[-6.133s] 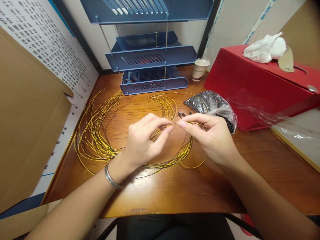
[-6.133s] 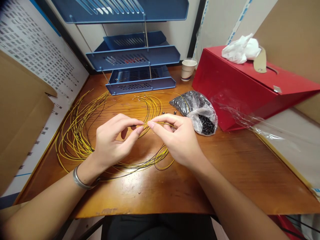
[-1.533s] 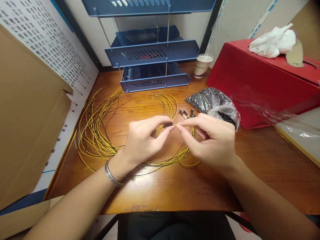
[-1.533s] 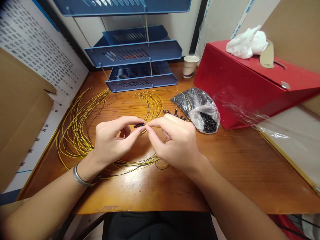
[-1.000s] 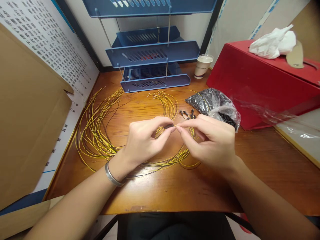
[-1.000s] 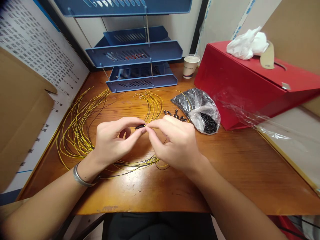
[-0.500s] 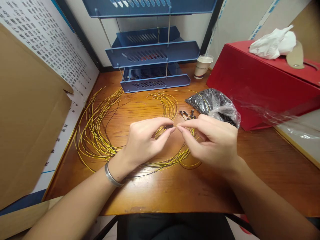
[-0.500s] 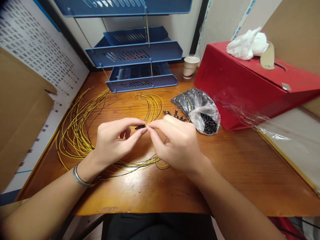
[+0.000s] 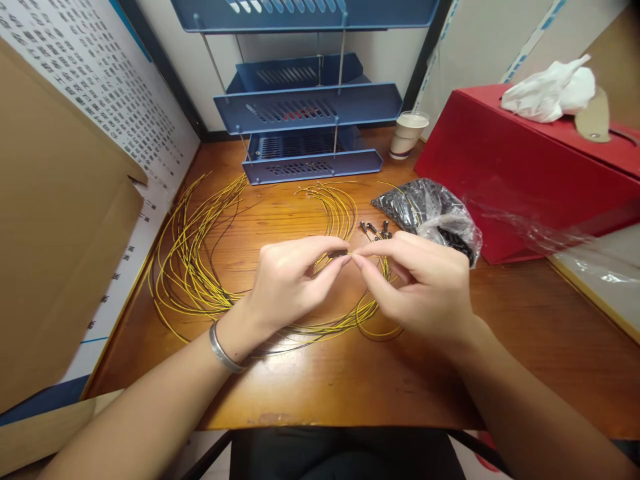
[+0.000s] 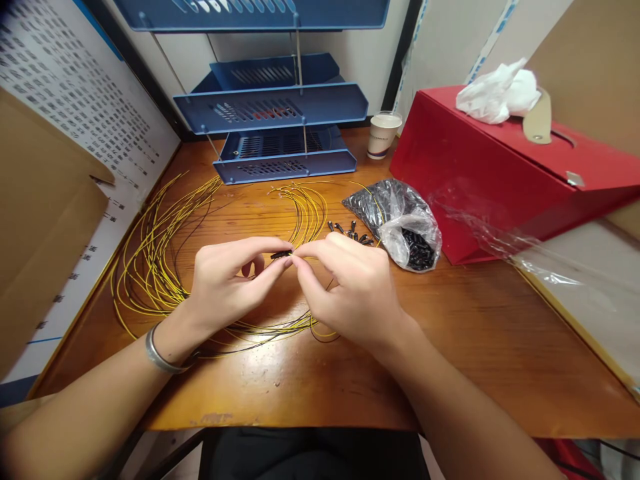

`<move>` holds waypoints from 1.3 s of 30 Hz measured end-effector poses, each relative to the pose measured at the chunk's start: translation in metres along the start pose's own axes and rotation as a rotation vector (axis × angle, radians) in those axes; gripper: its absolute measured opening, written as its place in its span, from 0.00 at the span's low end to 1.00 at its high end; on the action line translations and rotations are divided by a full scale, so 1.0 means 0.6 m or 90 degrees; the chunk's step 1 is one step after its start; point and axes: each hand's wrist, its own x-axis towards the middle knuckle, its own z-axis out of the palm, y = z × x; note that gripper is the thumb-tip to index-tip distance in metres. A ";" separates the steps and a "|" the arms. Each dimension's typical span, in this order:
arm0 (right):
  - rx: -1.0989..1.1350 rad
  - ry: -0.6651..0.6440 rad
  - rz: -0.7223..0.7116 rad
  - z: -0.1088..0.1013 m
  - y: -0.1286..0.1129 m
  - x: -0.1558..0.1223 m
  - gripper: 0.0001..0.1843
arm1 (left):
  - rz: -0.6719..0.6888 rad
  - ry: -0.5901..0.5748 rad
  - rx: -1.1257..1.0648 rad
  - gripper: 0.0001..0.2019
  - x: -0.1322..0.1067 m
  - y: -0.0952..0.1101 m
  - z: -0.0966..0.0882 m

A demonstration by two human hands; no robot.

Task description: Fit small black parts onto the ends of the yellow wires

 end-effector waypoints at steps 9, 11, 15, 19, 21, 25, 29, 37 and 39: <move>-0.002 -0.009 0.036 0.000 -0.003 0.003 0.03 | 0.024 0.002 -0.004 0.04 0.000 -0.002 0.000; 0.006 -0.016 0.040 0.000 -0.004 0.003 0.03 | 0.037 -0.001 -0.007 0.03 0.001 -0.002 0.000; 0.011 -0.028 0.042 0.001 -0.003 0.003 0.03 | 0.052 -0.007 -0.007 0.03 0.001 -0.002 0.000; 0.014 -0.044 0.073 0.002 -0.004 0.002 0.02 | 0.053 -0.003 0.006 0.04 -0.001 -0.002 0.001; 0.030 -0.063 0.102 0.001 -0.004 0.001 0.01 | 0.050 0.002 0.015 0.04 -0.001 -0.001 0.001; 0.074 -0.125 0.170 -0.003 -0.005 -0.002 0.05 | 0.031 0.002 0.020 0.03 0.000 0.001 -0.001; 0.108 -0.159 0.196 -0.004 -0.004 -0.002 0.04 | -0.007 -0.007 -0.004 0.02 0.002 0.003 -0.002; 0.133 -0.105 0.183 0.000 -0.001 -0.003 0.04 | -0.032 -0.012 -0.030 0.03 0.001 0.004 0.000; 0.133 -0.088 0.172 0.001 -0.001 -0.003 0.04 | -0.037 -0.011 -0.032 0.03 0.001 0.004 0.000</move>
